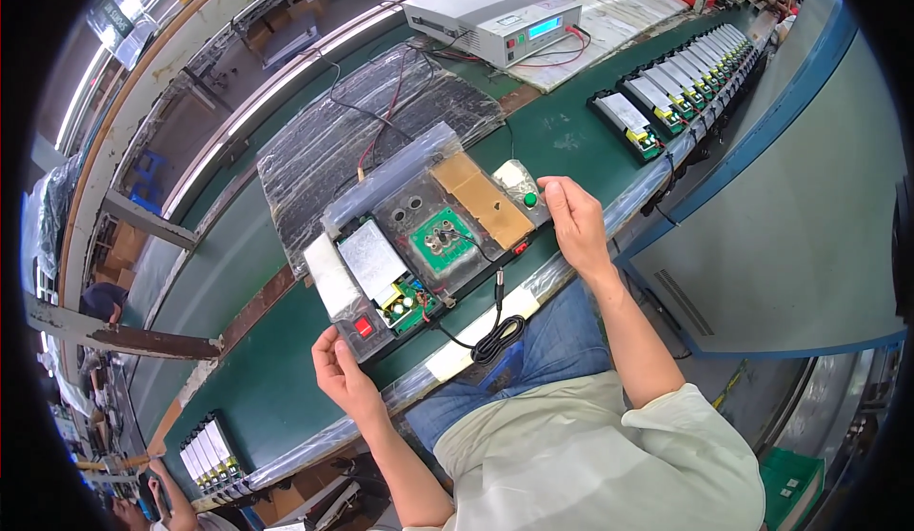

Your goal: Testing electronic components by placing them into a test jig, connecting cables, and observing indicators on an assembly line.

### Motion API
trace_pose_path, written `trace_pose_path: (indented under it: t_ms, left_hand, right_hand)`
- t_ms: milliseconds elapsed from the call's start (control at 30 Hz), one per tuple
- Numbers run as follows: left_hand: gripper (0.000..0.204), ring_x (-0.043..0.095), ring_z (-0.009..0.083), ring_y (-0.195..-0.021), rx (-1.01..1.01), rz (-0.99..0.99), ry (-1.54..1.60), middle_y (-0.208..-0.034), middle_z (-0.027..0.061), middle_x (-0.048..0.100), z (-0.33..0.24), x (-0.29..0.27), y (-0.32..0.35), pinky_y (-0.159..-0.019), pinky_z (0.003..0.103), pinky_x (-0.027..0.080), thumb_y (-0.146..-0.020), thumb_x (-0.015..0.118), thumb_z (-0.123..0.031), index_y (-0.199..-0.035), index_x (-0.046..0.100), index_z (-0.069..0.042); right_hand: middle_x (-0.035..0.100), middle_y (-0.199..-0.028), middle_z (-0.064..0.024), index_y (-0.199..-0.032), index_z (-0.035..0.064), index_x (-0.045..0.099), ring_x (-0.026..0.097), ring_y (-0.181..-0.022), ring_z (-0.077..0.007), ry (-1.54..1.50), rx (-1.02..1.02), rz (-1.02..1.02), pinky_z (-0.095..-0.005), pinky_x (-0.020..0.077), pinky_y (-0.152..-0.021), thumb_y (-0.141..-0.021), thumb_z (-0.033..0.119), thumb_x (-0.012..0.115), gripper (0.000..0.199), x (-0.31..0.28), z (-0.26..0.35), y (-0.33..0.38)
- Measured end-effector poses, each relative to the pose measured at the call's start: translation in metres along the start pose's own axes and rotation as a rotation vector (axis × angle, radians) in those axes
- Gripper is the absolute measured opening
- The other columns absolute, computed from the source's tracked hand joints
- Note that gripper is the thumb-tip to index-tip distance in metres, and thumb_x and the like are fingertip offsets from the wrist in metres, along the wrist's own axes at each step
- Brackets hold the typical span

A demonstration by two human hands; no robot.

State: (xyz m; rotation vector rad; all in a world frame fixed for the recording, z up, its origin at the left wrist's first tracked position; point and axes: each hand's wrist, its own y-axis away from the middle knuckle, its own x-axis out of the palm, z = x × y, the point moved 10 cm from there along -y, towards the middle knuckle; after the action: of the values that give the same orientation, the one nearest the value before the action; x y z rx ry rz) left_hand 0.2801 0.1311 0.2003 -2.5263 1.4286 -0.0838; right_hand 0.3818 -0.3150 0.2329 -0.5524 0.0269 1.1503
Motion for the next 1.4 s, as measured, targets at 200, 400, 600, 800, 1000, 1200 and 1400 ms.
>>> trace_pose_path:
  t_ms: [200,400,600,800,1000,1200,1400]
  left_hand:
    - [0.023,0.065,0.0115,-0.103,-0.008,0.017,0.005,-0.115,0.0076,0.072,-0.001,0.001,-0.001,-0.095,0.028,0.053,-0.114,0.056,-0.008,-0.127,0.068,0.006]
    - [0.022,0.065,0.0111,-0.101,-0.008,0.017,-0.011,-0.113,0.0074,0.073,0.001,0.000,-0.001,-0.094,0.028,0.052,-0.114,0.056,-0.008,-0.124,0.069,0.006]
    - [0.021,0.064,0.0110,-0.100,-0.016,0.011,-0.012,-0.111,0.0068,0.073,0.001,-0.001,0.000,-0.093,0.027,0.052,-0.114,0.056,-0.009,-0.122,0.070,0.006]
    - [0.021,0.064,0.0109,-0.100,0.011,0.021,-0.026,-0.111,0.0064,0.073,-0.001,-0.001,0.000,-0.093,0.028,0.052,-0.114,0.057,-0.009,-0.122,0.070,0.006]
    - [0.021,0.064,0.0107,-0.099,0.007,0.023,-0.009,-0.110,0.0060,0.073,0.001,-0.001,0.000,-0.092,0.028,0.052,-0.115,0.056,-0.009,-0.122,0.070,0.006]
    - [0.021,0.066,0.0162,-0.106,0.120,-0.049,-0.135,-0.117,0.0110,0.072,-0.020,0.000,0.009,-0.096,0.030,0.053,-0.112,0.057,-0.007,-0.123,0.070,0.006]
    - [0.027,0.069,0.0298,-0.116,0.387,-0.055,-0.372,-0.130,0.0196,0.070,-0.066,0.014,0.027,-0.101,0.038,0.054,-0.103,0.064,-0.004,-0.128,0.071,0.004]
  right_hand:
    - [0.074,-0.095,-0.0132,-0.118,-0.0052,0.074,0.067,-0.085,-0.0194,0.038,-0.020,0.030,-0.0341,0.0530,-0.078,-0.119,0.029,0.054,0.039,0.002,0.005,0.000]
    - [0.074,-0.095,-0.0143,-0.117,-0.0048,0.073,0.067,-0.084,-0.0204,0.048,-0.069,0.017,-0.0345,0.0529,-0.078,-0.120,0.029,0.054,0.039,0.003,0.010,0.001]
    - [0.073,-0.092,-0.0131,-0.117,-0.0042,0.073,0.065,-0.081,-0.0201,0.063,-0.068,0.027,-0.0349,0.0522,-0.075,-0.120,0.029,0.054,0.038,0.004,0.009,0.001]
    - [0.071,-0.089,-0.0113,-0.117,-0.0036,0.073,0.062,-0.078,-0.0185,0.048,-0.049,0.038,-0.0342,0.0510,-0.072,-0.120,0.028,0.054,0.037,0.005,0.006,0.001]
    - [0.070,-0.089,-0.0103,-0.117,-0.0037,0.074,0.062,-0.077,-0.0168,0.052,-0.056,0.032,-0.0332,0.0508,-0.071,-0.120,0.029,0.054,0.038,0.005,0.010,0.001]
    - [0.071,-0.089,-0.0106,-0.118,-0.0038,0.074,0.065,-0.077,-0.0177,0.010,0.039,0.055,-0.0334,0.0526,-0.072,-0.120,0.028,0.054,0.038,0.007,-0.002,0.002]
    - [0.073,-0.090,-0.0102,-0.120,-0.0038,0.075,0.066,-0.076,-0.0172,0.051,-0.034,0.017,-0.0332,0.0538,-0.070,-0.120,0.030,0.053,0.040,0.003,0.005,0.001]
